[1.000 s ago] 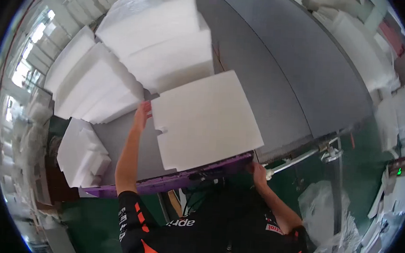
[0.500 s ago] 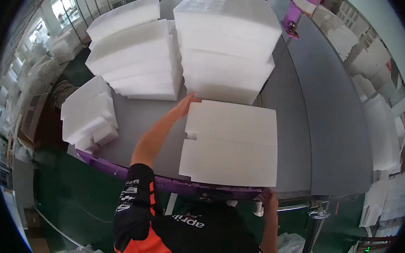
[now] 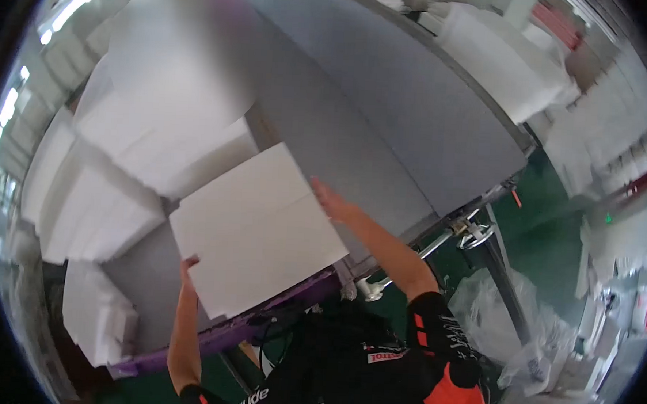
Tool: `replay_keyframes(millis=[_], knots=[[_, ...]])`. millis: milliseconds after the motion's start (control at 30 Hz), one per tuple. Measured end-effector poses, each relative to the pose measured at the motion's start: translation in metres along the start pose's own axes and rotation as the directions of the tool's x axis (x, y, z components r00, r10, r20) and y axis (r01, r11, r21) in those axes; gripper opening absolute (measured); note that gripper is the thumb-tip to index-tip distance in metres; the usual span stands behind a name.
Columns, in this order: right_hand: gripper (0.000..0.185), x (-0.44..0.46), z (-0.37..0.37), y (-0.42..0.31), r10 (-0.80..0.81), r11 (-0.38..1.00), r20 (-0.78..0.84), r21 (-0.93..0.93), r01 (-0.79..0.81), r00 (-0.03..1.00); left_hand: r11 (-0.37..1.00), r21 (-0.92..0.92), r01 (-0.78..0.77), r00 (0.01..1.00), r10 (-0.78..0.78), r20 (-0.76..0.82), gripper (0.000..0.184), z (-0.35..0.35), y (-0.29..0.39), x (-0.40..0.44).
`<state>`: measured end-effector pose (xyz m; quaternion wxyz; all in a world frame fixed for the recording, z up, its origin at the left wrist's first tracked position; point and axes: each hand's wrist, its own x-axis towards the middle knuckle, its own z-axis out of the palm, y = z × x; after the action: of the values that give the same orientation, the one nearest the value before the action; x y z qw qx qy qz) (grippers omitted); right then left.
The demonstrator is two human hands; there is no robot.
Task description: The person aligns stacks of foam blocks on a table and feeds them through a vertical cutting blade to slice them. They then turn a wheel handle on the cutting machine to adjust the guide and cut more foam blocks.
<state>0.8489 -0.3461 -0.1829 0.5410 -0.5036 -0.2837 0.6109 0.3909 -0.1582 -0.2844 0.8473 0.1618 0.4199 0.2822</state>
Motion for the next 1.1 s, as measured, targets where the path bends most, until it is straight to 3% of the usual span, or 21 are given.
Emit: replay_keyframes(millis=[33,67,133,167,233,267,367,433,567,733,767,800,833,867,900,933,967,1033,1067,1100], knots=[[0.071,0.029,-0.008,0.022,0.083,0.989,-0.017,0.126,-0.08,0.996,1.0,0.018,0.008,1.0,-0.009,0.021,0.032,0.011,-0.003,0.001],[0.063,0.057,-0.022,0.048,0.043,0.998,0.051,0.034,-0.045,0.998,0.976,0.189,-0.11,0.992,0.121,-0.047,0.032,0.035,-0.008,-0.019],[0.059,0.017,0.018,0.008,-0.039,0.988,-0.023,0.149,0.042,0.999,0.805,0.513,-0.298,0.905,0.409,-0.116,0.031,0.08,-0.015,-0.059],[0.059,0.011,0.022,-0.001,-0.047,0.987,-0.029,0.151,0.051,0.998,0.801,0.517,-0.302,0.906,0.41,-0.107,0.031,0.085,-0.016,-0.062],[0.057,0.0,0.022,-0.013,0.102,0.978,0.031,0.181,-0.106,0.994,0.62,0.687,-0.379,0.849,0.528,-0.008,0.033,0.089,-0.024,-0.066],[0.057,-0.003,0.022,-0.013,0.096,0.978,0.022,0.182,-0.098,0.995,0.618,0.687,-0.382,0.852,0.524,0.002,0.033,0.077,-0.026,-0.063],[0.061,-0.003,0.03,-0.013,0.083,0.986,-0.055,0.151,-0.074,0.995,0.738,0.458,-0.497,0.866,0.46,0.199,0.03,0.006,-0.01,-0.028],[0.063,-0.005,0.029,-0.011,0.073,0.988,-0.082,0.139,-0.062,0.994,0.771,0.371,-0.517,0.855,0.444,0.269,0.029,0.006,-0.006,-0.021],[0.057,0.008,0.016,0.003,0.055,0.975,0.056,0.21,-0.066,0.997,0.8,0.485,-0.353,0.892,0.444,-0.083,0.034,0.066,-0.015,-0.056],[0.059,0.003,0.023,-0.011,-0.092,0.995,0.055,-0.03,0.094,0.994,0.841,0.298,-0.451,0.89,0.451,0.074,0.034,0.064,-0.02,-0.055],[0.061,0.008,0.022,-0.004,-0.093,0.986,0.068,0.143,0.083,0.993,0.618,0.526,-0.584,0.784,0.599,0.165,0.032,0.032,-0.026,-0.018],[0.058,-0.027,0.044,-0.049,-0.06,0.996,0.041,0.062,0.057,0.997,0.324,0.708,-0.627,0.662,0.7,0.266,0.03,0.02,-0.028,-0.013],[0.056,-0.043,0.055,-0.067,-0.046,0.995,0.041,-0.083,0.05,0.998,0.334,0.723,-0.604,0.638,0.746,0.189,0.03,-0.002,-0.029,-0.023],[0.053,-0.046,0.06,-0.075,-0.037,0.971,0.067,-0.231,0.052,0.997,0.9,0.255,-0.353,0.911,0.393,-0.124,0.027,0.085,-0.018,-0.074],[0.048,-0.023,0.044,-0.047,-0.055,0.979,0.1,-0.189,0.073,0.993,0.892,0.214,-0.398,0.872,0.44,-0.213,0.027,0.091,-0.009,-0.081],[0.044,-0.038,0.068,-0.068,0.031,0.999,-0.014,-0.023,-0.031,0.999,0.918,0.175,-0.356,0.902,0.386,-0.192,0.031,0.096,-0.002,-0.086],[0.044,-0.027,0.054,-0.047,0.052,0.999,-0.093,0.021,-0.05,0.994,0.941,0.139,-0.308,0.933,0.328,-0.149,0.036,0.102,0.003,-0.092],[0.039,-0.019,0.053,-0.035,-0.21,0.942,-0.202,-0.303,0.143,0.957,0.977,0.086,-0.195,0.981,0.196,0.001,0.045,0.114,0.008,-0.102],[0.041,-0.02,0.056,-0.04,-0.264,0.902,-0.167,-0.391,0.182,0.95,0.974,0.055,-0.219,0.975,0.221,-0.025,0.045,0.12,0.008,-0.106],[0.041,-0.024,0.058,-0.051,-0.247,0.928,-0.111,-0.313,0.202,0.963,0.933,0.085,-0.35,0.935,0.342,0.098,0.047,0.133,0.01,-0.121]])
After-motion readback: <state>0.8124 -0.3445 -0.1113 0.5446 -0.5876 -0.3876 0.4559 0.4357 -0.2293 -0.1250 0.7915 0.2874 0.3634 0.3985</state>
